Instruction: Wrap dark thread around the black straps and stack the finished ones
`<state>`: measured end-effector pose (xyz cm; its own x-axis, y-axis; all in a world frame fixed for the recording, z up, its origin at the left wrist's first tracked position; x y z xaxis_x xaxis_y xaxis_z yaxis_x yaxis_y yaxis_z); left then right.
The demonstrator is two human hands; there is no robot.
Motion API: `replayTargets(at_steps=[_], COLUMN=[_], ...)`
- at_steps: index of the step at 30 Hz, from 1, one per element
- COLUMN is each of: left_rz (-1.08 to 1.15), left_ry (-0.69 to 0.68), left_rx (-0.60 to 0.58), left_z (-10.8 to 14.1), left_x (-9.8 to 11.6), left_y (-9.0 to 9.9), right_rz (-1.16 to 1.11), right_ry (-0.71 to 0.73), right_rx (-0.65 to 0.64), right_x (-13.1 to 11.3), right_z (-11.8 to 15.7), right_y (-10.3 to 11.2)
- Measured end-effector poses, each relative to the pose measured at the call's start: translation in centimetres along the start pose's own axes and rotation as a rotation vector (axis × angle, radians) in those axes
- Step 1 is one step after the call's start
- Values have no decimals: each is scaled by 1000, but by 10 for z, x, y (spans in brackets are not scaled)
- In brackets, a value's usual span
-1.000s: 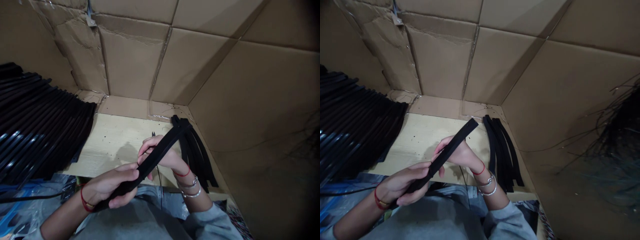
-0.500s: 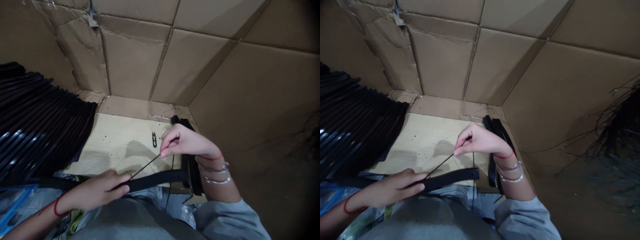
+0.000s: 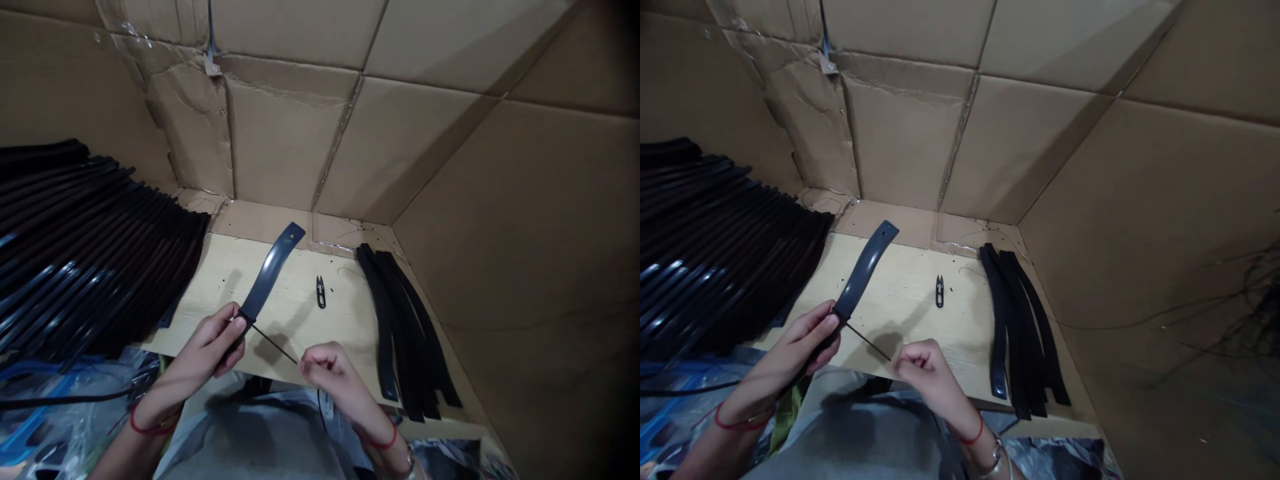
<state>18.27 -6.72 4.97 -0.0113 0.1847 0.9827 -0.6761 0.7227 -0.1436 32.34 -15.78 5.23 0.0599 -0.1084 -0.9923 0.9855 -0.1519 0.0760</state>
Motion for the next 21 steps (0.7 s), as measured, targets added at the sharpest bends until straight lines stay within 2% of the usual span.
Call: replayTargets(at_steps=[2,5,8,11,13,18,21], left_rz=[161,383,623,816,890,961,937], left_ry=[60,135,211,320,347,298,264], left_rx=[-73,-304,-590,-805,-845,-739,-756], left_z=[2,5,7,11,11,1,-2], left_x=[-8,-16,-19,-24,-28,-35,-31], left_y=[-13,-43,-70,-83,-84,-80,-85], right_rz=[-115,-192,-195,-176,-163,-196,-211], right_ry=[-11,-10,29,92,117,129,134], right_rx=[68,117,147,204,216,163,147], right_x=[14,22,16,4,-1,0,-1], right_z=[-6,-16,-27,-36,-41,-51,-59], right_y=[9,12,7,4,0,-17,-23])
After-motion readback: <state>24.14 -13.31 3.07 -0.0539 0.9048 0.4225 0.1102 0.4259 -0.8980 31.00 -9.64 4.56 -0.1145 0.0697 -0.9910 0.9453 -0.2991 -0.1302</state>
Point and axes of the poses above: each hand's wrist, its own z-axis away from the middle knuckle, its own y-axis out of the back of the hand, x = y × z, the point moved 9 cm from there along -z, towards the middle knuckle, and after that the axes turned 2 degrees about -y, right-handed, at the moved point
